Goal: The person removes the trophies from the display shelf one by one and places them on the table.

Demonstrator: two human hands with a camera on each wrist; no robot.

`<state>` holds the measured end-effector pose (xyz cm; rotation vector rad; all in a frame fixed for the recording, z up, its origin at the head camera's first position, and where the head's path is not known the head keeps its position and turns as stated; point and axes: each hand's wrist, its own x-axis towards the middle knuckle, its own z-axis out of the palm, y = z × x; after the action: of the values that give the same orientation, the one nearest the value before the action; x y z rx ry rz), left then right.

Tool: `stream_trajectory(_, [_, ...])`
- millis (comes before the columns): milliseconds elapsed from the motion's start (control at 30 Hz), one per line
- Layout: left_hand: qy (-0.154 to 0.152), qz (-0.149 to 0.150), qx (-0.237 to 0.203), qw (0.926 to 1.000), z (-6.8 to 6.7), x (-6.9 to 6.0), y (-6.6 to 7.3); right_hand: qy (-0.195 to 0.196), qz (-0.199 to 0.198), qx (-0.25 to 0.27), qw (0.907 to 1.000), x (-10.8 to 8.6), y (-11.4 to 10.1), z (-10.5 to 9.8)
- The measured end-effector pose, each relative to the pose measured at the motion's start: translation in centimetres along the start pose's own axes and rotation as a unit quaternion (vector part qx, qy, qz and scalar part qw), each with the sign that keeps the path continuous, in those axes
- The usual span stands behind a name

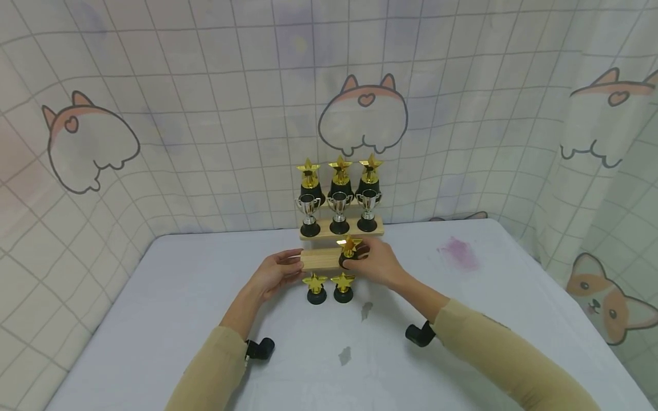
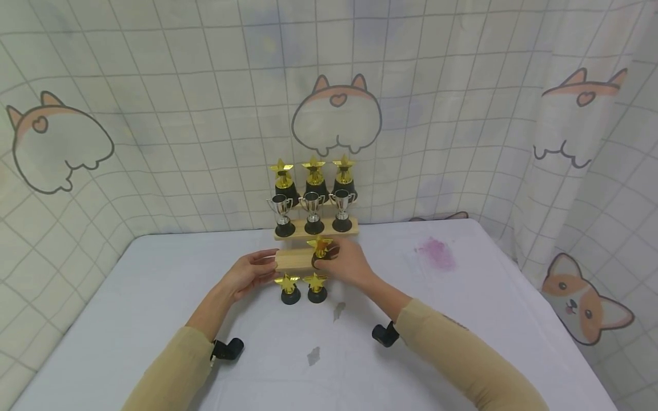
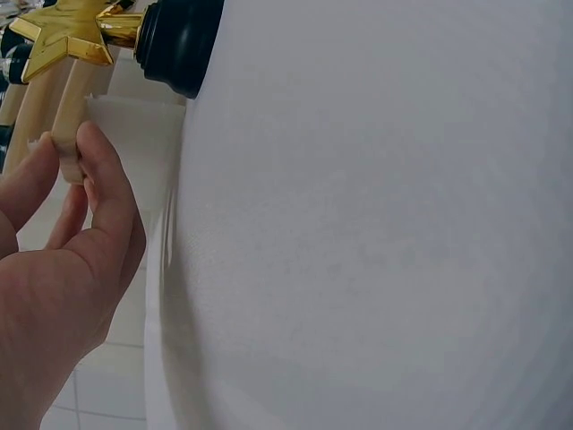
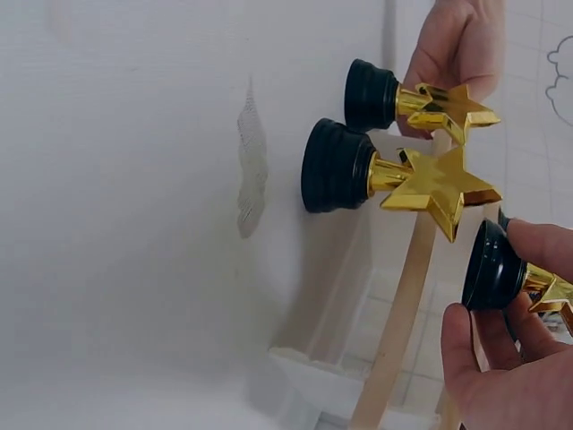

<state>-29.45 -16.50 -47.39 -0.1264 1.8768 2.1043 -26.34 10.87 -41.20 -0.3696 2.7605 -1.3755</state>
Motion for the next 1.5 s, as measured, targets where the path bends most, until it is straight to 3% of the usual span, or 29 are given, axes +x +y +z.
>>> stream_trajectory(633, [0.001,-0.002,0.005,1.0,-0.1,0.1,0.0,0.008,0.036,0.012,0.9992,-1.9,1.9,-1.9])
stream_trajectory(867, [0.001,0.004,0.001,1.0,-0.1,0.1,-0.1,0.013,0.023,0.024,0.9994,-2.6,3.0,-2.2])
stream_trajectory(1200, [0.0,0.004,-0.003,1.0,-0.1,0.0,-0.1,0.002,0.026,0.034,0.9991,-3.7,4.3,-1.8])
stream_trajectory(1500, [0.002,0.001,-0.01,1.0,-0.1,0.1,-0.2,-0.006,0.052,0.036,0.998,-3.8,5.4,-0.6])
